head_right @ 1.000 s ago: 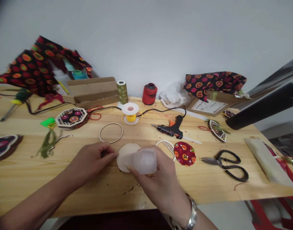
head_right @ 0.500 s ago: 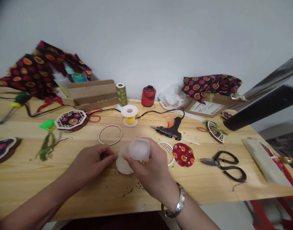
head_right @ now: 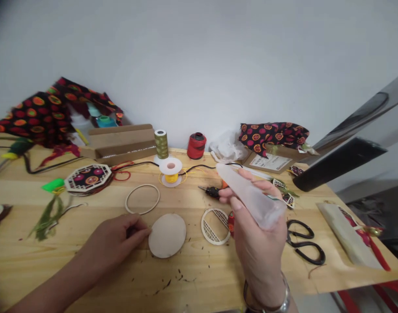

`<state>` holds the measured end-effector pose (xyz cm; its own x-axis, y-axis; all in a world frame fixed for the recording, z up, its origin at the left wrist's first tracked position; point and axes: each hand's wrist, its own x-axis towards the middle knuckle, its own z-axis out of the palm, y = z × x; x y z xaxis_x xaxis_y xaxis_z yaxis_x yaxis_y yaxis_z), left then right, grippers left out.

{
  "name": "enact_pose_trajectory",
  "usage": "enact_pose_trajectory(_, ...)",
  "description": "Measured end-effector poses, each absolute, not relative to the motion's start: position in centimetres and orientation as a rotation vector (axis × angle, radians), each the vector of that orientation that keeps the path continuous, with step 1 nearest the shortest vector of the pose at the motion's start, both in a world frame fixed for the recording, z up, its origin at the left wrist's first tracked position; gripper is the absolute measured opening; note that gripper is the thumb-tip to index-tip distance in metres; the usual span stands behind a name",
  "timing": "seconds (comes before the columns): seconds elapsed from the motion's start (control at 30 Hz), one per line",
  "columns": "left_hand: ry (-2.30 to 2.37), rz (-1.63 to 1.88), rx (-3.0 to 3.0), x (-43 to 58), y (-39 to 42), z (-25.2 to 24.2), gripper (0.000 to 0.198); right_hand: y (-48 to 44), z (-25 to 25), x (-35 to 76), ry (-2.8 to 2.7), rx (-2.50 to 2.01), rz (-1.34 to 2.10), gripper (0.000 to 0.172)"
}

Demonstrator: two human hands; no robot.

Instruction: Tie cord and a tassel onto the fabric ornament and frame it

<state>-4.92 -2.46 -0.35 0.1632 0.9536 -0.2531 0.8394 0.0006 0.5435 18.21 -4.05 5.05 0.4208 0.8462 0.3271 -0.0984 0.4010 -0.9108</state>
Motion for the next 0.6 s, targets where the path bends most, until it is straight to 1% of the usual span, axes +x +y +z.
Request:
enact_pose_trajectory(0.1, 1.706, 0.244, 1.846, -4.9, -2.4, -0.4, 0.021, -3.8, 5.7, 19.0, -0.951, -0.781, 0.948, 0.044)
enact_pose_trajectory(0.17, 1.714, 0.246, 1.843, -4.8, -2.4, -0.4, 0.02, -3.4, 5.6, 19.2, -0.909, -0.785, 0.99, 0.048)
enact_pose_trajectory(0.2, 1.715, 0.249, 1.844, -4.8, -2.4, -0.4, 0.02, -3.1, 5.4, 19.2, -0.879, -0.83, 0.975, 0.044)
enact_pose_trajectory(0.27, 1.712, 0.253, 1.848, -4.8, -2.4, -0.4, 0.02, -2.3, 5.0, 18.9, -0.849, -0.926, 0.912, 0.027)
enact_pose_trajectory(0.3, 1.71, 0.253, 1.851, -4.8, -2.4, -0.5, 0.02, -1.9, 4.8, 18.8, -0.856, -0.948, 0.89, 0.025)
enact_pose_trajectory(0.4, 1.707, 0.256, 1.851, -4.9, -2.4, -0.5, 0.02, -0.8, 4.7, 18.5, -0.876, -0.924, 0.874, 0.051)
enact_pose_trajectory(0.43, 1.707, 0.264, 1.849, -4.9, -2.4, -0.5, 0.02, -0.5, 4.9, 18.5, -0.876, -0.926, 0.921, 0.055)
enact_pose_trajectory(0.47, 1.705, 0.271, 1.848, -5.0, -2.5, -0.5, 0.021, -0.2, 5.0, 18.6, -0.88, -0.935, 0.999, 0.056)
enact_pose_trajectory(0.57, 1.696, 0.287, 1.855, -5.0, -2.5, -0.4, 0.022, 0.3, 5.5, 19.1, -0.942, -0.96, 1.285, 0.046)
enact_pose_trajectory(0.6, 1.694, 0.288, 1.856, -5.0, -2.5, -0.3, 0.022, 0.5, 5.5, 19.2, -0.973, -0.963, 1.33, 0.042)
